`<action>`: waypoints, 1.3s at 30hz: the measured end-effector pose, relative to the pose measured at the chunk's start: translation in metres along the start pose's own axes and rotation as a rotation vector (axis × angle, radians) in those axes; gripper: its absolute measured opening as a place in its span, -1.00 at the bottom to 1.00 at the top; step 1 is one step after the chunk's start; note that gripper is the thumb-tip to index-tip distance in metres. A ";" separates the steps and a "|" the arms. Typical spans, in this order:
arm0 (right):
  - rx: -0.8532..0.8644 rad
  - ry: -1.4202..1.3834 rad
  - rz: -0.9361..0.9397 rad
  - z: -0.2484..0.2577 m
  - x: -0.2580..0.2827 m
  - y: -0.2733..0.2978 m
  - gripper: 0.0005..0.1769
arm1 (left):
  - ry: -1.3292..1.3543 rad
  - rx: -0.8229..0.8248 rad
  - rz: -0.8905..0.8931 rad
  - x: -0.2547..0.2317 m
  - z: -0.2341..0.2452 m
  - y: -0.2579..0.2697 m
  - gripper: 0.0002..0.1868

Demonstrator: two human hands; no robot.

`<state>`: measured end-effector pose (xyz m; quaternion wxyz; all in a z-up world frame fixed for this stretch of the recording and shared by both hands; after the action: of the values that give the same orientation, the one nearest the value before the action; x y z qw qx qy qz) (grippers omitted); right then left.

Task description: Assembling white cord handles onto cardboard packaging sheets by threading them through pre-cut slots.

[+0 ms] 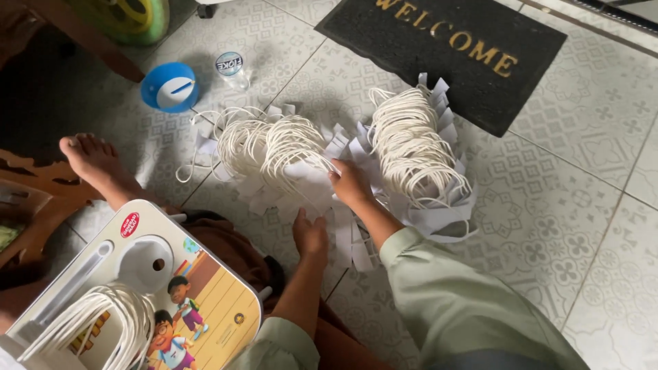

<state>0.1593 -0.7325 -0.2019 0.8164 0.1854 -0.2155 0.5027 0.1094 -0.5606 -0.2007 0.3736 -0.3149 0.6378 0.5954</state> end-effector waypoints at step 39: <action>-0.850 0.247 0.909 0.186 0.202 0.214 -0.54 | 0.534 -0.119 -0.707 -0.153 0.097 0.187 -0.88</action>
<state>0.0167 -0.5882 0.0808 0.5424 -0.3243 -0.3577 0.6875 0.0405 -0.4530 0.0262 0.3578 -0.6770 0.5297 0.3646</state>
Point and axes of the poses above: each hand's wrist, its own y-axis away from the middle knuckle, its own z-axis out of the back of the hand, x = y × z, the point moved 1 cm from there along -y, towards the middle knuckle, and after that the axes turned 6 degrees about y, right-handed, at the moved point
